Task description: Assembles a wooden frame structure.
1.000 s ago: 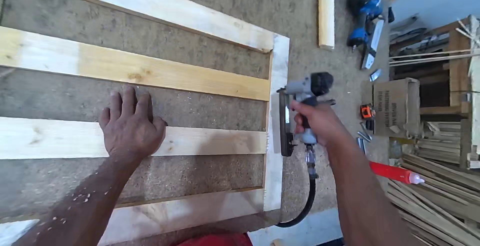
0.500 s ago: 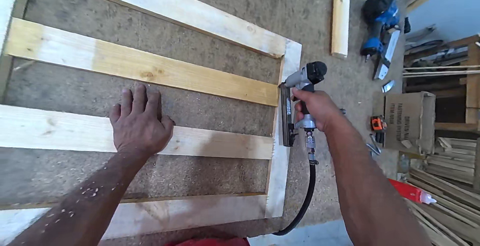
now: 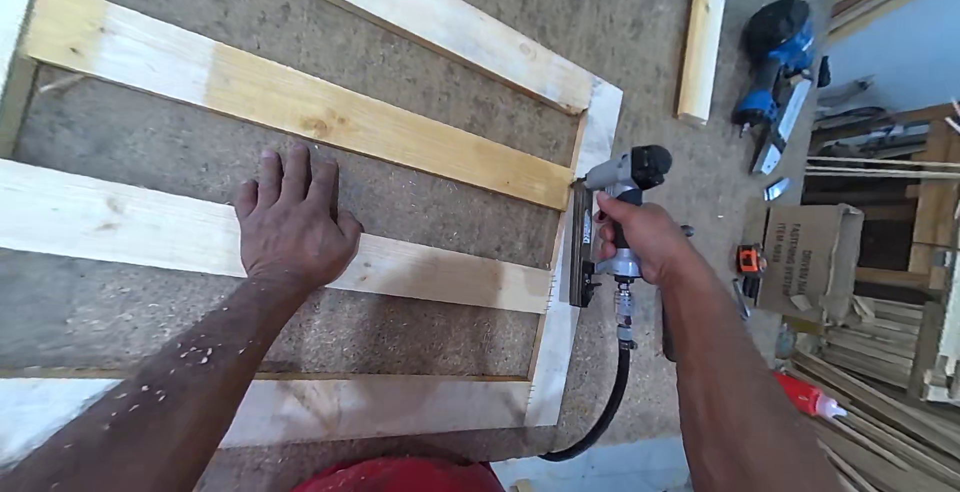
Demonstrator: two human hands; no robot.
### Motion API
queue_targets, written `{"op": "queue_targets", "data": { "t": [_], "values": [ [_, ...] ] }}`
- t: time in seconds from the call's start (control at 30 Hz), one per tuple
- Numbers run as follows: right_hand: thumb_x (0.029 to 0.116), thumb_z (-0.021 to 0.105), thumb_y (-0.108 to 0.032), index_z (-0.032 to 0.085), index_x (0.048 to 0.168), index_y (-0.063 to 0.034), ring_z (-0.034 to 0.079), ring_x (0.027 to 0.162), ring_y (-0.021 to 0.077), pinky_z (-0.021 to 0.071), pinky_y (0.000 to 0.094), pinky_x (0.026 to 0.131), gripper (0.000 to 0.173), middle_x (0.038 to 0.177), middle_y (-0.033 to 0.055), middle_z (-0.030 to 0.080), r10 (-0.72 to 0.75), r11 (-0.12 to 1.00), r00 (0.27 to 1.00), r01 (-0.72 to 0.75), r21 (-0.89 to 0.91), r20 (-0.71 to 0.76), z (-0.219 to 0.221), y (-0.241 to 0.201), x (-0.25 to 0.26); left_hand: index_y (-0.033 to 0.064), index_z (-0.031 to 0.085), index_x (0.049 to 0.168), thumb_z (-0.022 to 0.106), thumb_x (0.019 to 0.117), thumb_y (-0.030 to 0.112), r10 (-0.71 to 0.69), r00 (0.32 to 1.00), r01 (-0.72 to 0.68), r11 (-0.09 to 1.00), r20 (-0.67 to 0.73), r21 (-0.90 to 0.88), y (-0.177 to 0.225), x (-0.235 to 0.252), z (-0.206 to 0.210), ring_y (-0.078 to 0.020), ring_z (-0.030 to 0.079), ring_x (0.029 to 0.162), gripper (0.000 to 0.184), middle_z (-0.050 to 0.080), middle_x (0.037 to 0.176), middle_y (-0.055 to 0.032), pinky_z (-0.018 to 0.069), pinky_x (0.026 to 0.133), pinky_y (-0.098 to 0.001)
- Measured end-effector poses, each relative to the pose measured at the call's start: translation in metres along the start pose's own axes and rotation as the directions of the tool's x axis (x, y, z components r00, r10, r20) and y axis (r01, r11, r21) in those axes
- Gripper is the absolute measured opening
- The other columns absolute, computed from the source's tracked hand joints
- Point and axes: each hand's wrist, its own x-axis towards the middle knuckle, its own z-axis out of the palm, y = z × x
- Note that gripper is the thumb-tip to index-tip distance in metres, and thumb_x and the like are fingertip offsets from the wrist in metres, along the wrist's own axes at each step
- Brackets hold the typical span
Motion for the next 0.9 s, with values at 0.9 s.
{"op": "queue_targets", "data": {
  "t": [0.9],
  "values": [
    [0.1051, 0.055, -0.047, 0.060, 0.119, -0.0026, 0.064, 0.057, 0.0211, 0.0600, 0.0388, 0.057, 0.047, 0.070, 0.0092, 0.064, -0.064, 0.998, 0.996, 0.063, 0.023, 0.063, 0.010, 0.029, -0.057, 0.0207, 0.049, 0.154, 0.040, 0.0933, 0.061, 0.044, 0.992, -0.049, 0.998, -0.121, -0.034, 0.001, -0.003, 0.014, -0.0361, 0.019, 0.158, 0.074, 0.027, 0.169, -0.0110, 0.0216, 0.122, -0.0649]
  ]
}}
